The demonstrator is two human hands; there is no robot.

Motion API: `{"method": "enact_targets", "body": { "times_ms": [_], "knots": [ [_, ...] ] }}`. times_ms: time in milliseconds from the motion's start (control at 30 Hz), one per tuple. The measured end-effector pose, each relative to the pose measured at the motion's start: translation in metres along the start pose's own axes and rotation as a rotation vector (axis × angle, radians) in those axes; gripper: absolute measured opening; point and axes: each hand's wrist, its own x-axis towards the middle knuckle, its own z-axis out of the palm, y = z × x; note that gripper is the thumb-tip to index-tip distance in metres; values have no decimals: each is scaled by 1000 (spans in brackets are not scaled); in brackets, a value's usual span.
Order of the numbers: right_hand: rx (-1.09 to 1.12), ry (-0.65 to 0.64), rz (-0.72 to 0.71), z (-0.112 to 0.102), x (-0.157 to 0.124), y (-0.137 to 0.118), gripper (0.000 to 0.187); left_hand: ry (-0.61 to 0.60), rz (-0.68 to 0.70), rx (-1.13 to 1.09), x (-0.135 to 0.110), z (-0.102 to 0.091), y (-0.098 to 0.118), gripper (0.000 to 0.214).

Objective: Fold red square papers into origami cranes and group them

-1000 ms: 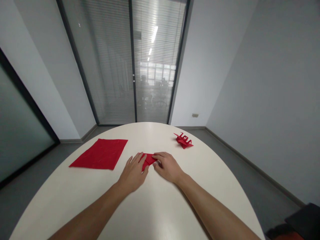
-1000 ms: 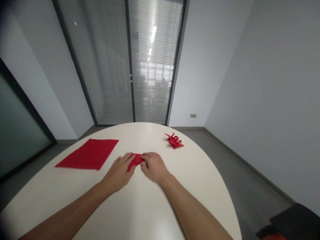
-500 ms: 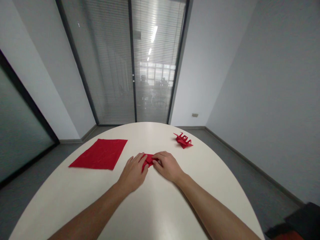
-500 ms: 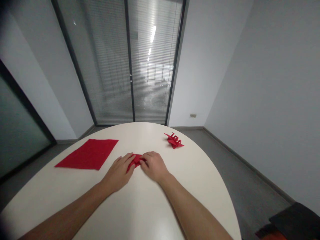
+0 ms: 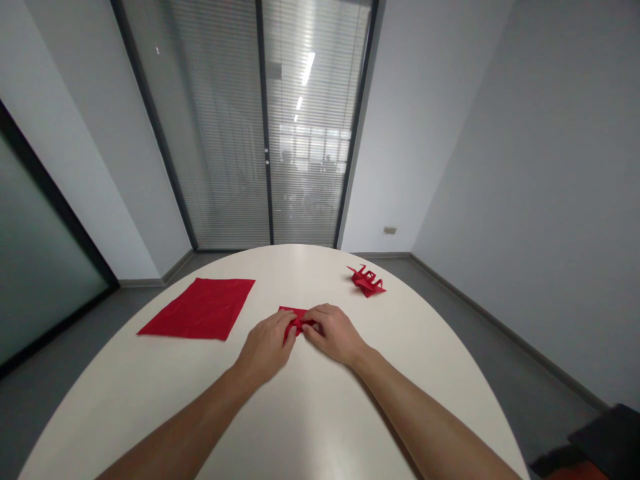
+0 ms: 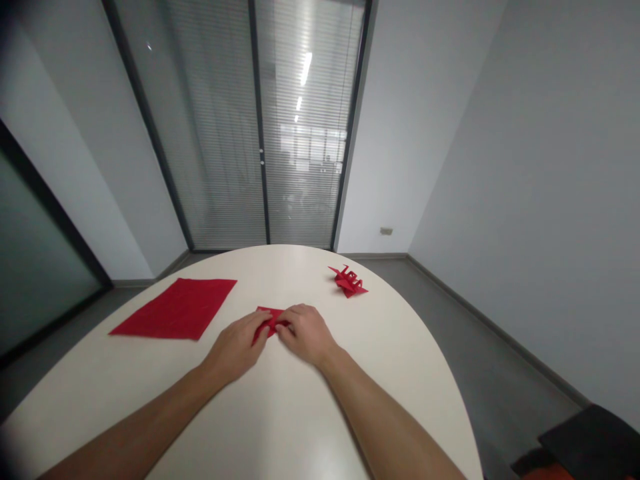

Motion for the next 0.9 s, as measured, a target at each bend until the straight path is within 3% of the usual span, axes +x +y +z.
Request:
{"method": "enact_targets", "body": {
  "times_ms": [433, 900],
  "knots": [
    [7, -6, -4, 2, 0, 4, 18, -17, 7, -62, 0, -5, 4, 29],
    [7, 110, 127, 1, -1, 6, 21, 169, 22, 14, 2, -8, 6, 27]
  ]
}}
